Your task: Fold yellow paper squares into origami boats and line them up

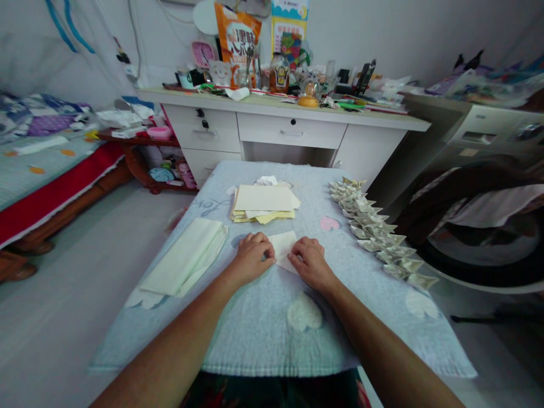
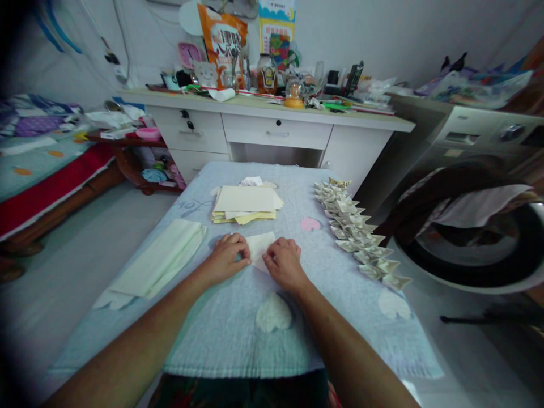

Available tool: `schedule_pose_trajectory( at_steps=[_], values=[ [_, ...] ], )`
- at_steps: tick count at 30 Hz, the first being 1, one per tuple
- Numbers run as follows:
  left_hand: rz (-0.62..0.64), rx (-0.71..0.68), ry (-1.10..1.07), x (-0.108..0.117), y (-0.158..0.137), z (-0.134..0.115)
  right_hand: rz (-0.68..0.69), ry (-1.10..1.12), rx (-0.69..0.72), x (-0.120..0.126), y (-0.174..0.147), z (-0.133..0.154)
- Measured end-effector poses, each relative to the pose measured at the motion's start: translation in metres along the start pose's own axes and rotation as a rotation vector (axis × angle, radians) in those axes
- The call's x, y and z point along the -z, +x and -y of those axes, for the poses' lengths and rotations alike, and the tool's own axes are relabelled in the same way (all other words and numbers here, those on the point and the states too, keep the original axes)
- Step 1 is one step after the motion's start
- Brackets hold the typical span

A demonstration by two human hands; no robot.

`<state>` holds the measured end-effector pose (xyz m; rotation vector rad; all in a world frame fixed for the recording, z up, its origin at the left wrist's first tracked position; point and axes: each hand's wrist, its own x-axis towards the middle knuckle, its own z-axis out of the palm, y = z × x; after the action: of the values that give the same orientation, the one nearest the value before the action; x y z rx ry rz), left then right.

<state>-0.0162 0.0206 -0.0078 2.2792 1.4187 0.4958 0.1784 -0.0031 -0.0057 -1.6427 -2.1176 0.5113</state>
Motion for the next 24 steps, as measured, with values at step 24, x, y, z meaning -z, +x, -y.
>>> schedule_pose_trajectory(
  at_steps=[24],
  values=[
    [0.027, 0.001, -0.021, 0.0025, -0.001, 0.0013, -0.002, -0.01, -0.019, 0.0031, -0.0033, -0.0035]
  ],
)
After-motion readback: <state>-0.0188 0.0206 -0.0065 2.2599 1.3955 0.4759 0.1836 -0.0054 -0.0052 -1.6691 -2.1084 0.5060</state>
